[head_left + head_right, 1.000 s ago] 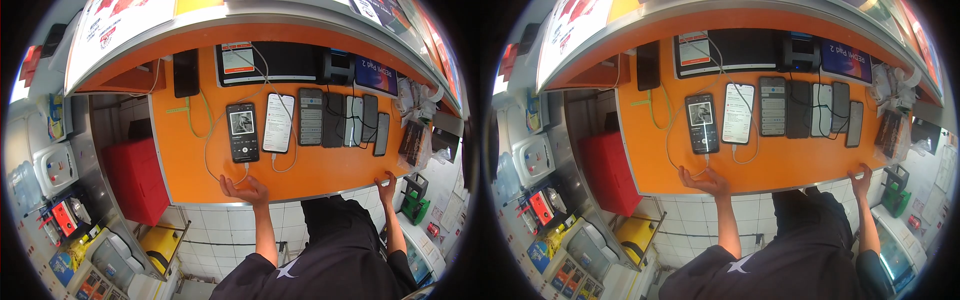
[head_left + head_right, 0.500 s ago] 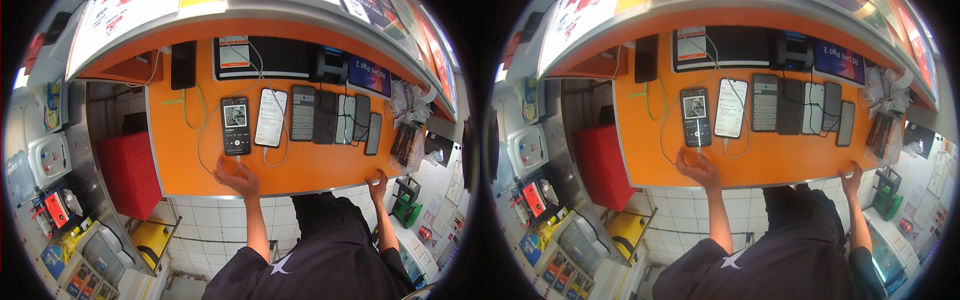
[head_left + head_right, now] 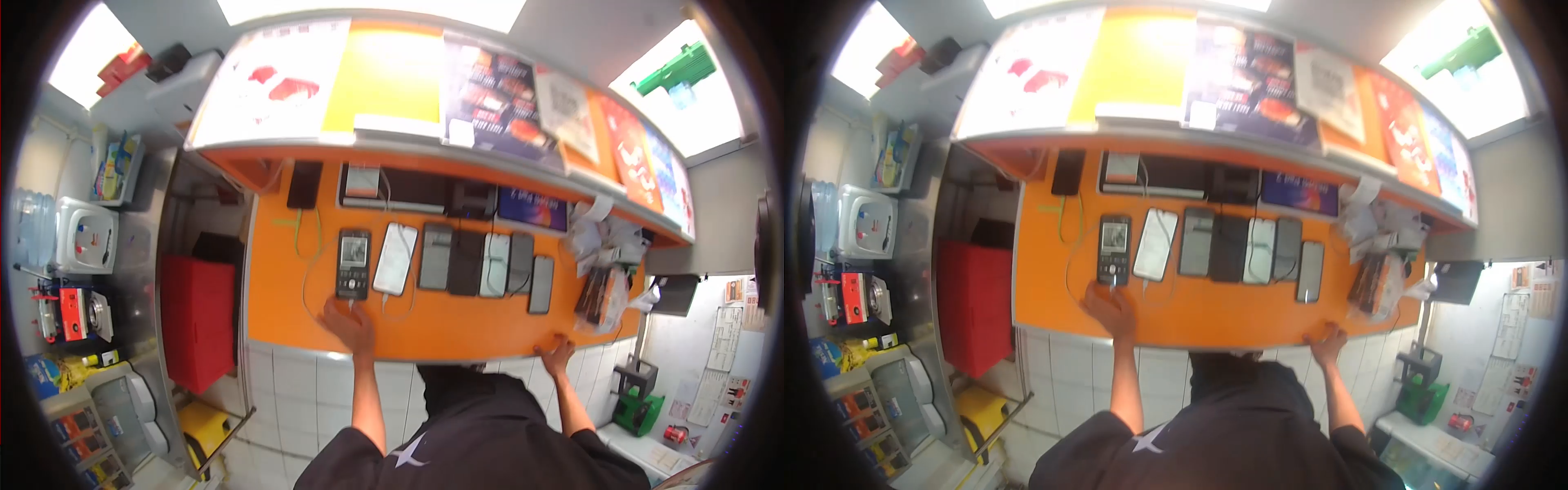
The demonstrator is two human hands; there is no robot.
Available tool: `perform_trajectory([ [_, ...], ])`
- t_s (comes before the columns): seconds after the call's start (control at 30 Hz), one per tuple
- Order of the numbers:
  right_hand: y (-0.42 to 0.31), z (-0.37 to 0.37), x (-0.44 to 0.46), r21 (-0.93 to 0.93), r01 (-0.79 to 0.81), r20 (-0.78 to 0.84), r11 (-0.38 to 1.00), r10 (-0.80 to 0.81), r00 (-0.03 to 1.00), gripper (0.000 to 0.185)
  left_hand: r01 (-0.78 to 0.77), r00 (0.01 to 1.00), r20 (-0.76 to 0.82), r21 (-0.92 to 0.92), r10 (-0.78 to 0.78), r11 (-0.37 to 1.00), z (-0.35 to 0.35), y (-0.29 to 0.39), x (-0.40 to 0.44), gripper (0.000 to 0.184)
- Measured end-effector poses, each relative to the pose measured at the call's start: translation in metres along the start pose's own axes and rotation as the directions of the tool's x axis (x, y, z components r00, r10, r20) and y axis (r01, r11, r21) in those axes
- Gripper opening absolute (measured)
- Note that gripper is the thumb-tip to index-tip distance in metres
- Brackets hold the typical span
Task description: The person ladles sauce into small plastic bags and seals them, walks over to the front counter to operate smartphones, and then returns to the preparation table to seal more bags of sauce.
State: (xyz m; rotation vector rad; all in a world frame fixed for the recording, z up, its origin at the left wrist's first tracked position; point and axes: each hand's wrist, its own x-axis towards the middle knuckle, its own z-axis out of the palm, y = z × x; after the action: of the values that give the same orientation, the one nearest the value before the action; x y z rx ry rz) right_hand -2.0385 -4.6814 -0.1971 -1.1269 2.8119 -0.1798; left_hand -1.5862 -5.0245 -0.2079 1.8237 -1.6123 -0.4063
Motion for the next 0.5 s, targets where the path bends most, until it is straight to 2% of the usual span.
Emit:
perform_trajectory([
  [0.03, 0.015, 0.016, 0.008, -0.028, 0.062, -0.054, 0.998, -0.063, 0.997, 0.082, 0.005, 1.0, 0.011, -0.048, -0.004, 0.999, 0.004, 0.006, 0.009, 0.051],
  [0.07, 0.011, 0.016, 0.008, -0.05, 0.038, -0.058, 0.998, -0.04, 0.997, 0.086, -0.03, 0.999, -0.041, 0.008, 0.03, 1.0, 0.013, -0.005, 0.007, 0.05],
  [0.1, 0.006, 0.011, 0.011, -0.036, -0.034, 0.006, 0.999, 0.034, 0.999, 0.088, -0.059, 0.994, -0.091, 0.07, 0.065, 0.996, 0.022, -0.015, 0.002, 0.049],
  [0.13, 0.0, 0.005, 0.009, 0.021, -0.084, -0.002, 0.996, 0.084, 0.996, 0.091, -0.043, 0.996, -0.082, 0.055, 0.047, 0.998, 0.019, -0.008, 0.003, 0.049],
  [0.17, -0.019, -0.014, 0.014, -0.009, -0.127, 0.106, 0.992, 0.127, 0.986, 0.094, -0.024, 0.998, -0.064, 0.046, 0.027, 0.999, 0.012, 0.003, 0.005, 0.048],
  [0.27, -0.032, -0.03, 0.015, -0.121, -0.116, 0.206, 0.986, 0.139, 0.969, 0.091, -0.065, 0.995, -0.073, 0.08, 0.07, 0.995, 0.002, 0.019, 0.007, 0.046],
  [0.3, -0.017, -0.014, 0.014, -0.166, -0.08, 0.195, 0.983, 0.112, 0.974, 0.081, -0.026, 1.0, -0.003, 0.136, 0.027, 0.99, 0.008, 0.01, 0.006, 0.043],
  [0.4, -0.051, -0.044, -0.005, 0.048, 0.04, -0.099, 0.998, -0.035, 0.994, 0.049, -0.061, 0.998, -0.001, 0.171, 0.062, 0.983, 0.011, 0.004, 0.005, 0.041],
  [0.5, -0.02, -0.003, -0.021, 0.166, 0.245, -0.362, 0.955, -0.172, 0.916, 0.039, -0.094, 0.993, -0.045, 0.271, 0.11, 0.958, 0.023, -0.008, 0.003, 0.04],
])
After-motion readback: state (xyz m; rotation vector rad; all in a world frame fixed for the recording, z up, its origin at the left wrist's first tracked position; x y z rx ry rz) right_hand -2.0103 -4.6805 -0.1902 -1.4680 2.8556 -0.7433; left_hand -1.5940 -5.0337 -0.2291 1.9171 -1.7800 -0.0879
